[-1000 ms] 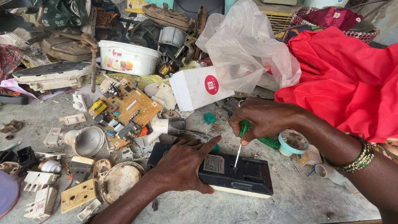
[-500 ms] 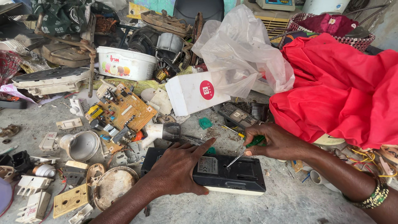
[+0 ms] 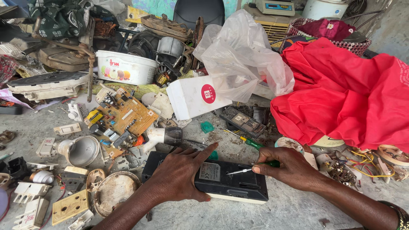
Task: The person disassembles an emergency light using a screwdriver to remove screws from the back casing and then separates the components on a cluttered workbench.
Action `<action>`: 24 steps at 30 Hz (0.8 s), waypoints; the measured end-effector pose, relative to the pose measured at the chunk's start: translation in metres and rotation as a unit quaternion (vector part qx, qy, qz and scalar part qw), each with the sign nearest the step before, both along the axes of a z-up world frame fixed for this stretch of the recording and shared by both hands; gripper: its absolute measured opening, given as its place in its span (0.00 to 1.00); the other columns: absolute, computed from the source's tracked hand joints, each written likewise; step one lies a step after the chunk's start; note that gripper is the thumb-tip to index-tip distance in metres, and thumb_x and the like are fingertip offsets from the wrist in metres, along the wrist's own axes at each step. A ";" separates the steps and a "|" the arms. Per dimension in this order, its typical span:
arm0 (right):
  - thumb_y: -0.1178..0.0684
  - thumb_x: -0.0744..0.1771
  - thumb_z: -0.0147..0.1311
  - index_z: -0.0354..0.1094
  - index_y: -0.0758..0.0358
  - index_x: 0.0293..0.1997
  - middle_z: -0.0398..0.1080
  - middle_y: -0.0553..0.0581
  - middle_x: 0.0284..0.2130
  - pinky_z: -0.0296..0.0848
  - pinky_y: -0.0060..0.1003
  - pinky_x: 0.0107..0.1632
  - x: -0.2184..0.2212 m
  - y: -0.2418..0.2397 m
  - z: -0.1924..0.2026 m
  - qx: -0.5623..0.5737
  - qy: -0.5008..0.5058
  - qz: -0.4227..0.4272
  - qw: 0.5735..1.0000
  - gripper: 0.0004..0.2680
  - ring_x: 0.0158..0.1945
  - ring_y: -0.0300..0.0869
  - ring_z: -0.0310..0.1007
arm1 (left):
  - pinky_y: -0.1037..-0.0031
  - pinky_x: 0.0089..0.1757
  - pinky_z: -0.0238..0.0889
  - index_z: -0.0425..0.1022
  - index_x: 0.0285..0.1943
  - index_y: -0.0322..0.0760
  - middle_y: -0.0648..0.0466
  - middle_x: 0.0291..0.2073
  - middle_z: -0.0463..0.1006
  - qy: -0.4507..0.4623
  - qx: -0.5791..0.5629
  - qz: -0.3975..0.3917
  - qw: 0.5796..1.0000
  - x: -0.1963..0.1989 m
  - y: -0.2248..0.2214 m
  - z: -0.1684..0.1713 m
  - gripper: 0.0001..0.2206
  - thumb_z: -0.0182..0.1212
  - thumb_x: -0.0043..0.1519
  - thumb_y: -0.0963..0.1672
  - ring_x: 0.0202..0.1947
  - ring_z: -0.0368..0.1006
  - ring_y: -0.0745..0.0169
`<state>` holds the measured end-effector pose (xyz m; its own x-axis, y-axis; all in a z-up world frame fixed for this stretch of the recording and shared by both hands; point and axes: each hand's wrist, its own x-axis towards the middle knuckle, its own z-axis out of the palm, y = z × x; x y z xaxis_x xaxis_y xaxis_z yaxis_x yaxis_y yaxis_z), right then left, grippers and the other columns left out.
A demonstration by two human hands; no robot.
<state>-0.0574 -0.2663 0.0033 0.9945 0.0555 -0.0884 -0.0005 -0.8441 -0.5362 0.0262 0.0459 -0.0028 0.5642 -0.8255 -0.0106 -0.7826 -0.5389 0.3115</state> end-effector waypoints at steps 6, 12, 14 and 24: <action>0.42 0.63 0.63 0.76 0.59 0.32 0.73 0.48 0.23 0.67 0.36 0.33 0.003 -0.006 -0.009 0.046 -0.003 0.004 0.999 0.11 0.30 0.33 0.71 | 0.48 0.65 0.50 0.37 0.81 0.44 0.34 0.58 0.74 -0.006 -0.023 -0.001 1.000 -0.004 0.002 0.002 0.65 0.81 0.37 0.58 0.60 0.69 0.35; 0.43 0.63 0.64 0.77 0.61 0.32 0.73 0.50 0.23 0.67 0.38 0.32 -0.006 -0.002 -0.006 0.091 -0.007 -0.007 0.996 0.11 0.28 0.35 0.70 | 0.47 0.66 0.48 0.36 0.81 0.50 0.36 0.58 0.74 -0.006 -0.017 0.004 1.000 -0.006 0.003 0.001 0.64 0.81 0.39 0.58 0.61 0.69 0.36; 0.43 0.62 0.65 0.76 0.59 0.31 0.78 0.50 0.23 0.71 0.38 0.32 -0.013 0.005 -0.003 0.039 -0.126 0.023 0.991 0.11 0.28 0.37 0.75 | 0.48 0.66 0.49 0.36 0.81 0.52 0.37 0.58 0.74 -0.018 -0.017 0.006 1.000 -0.007 0.004 0.001 0.63 0.80 0.39 0.58 0.60 0.69 0.36; 0.39 0.62 0.63 0.75 0.55 0.39 0.77 0.54 0.26 0.71 0.49 0.34 -0.035 0.019 0.069 -0.261 -0.272 -0.025 0.926 0.13 0.30 0.49 0.76 | 0.48 0.65 0.54 0.32 0.81 0.52 0.38 0.56 0.75 -0.051 -0.017 0.050 0.997 -0.011 0.002 0.002 0.63 0.81 0.42 0.58 0.57 0.71 0.38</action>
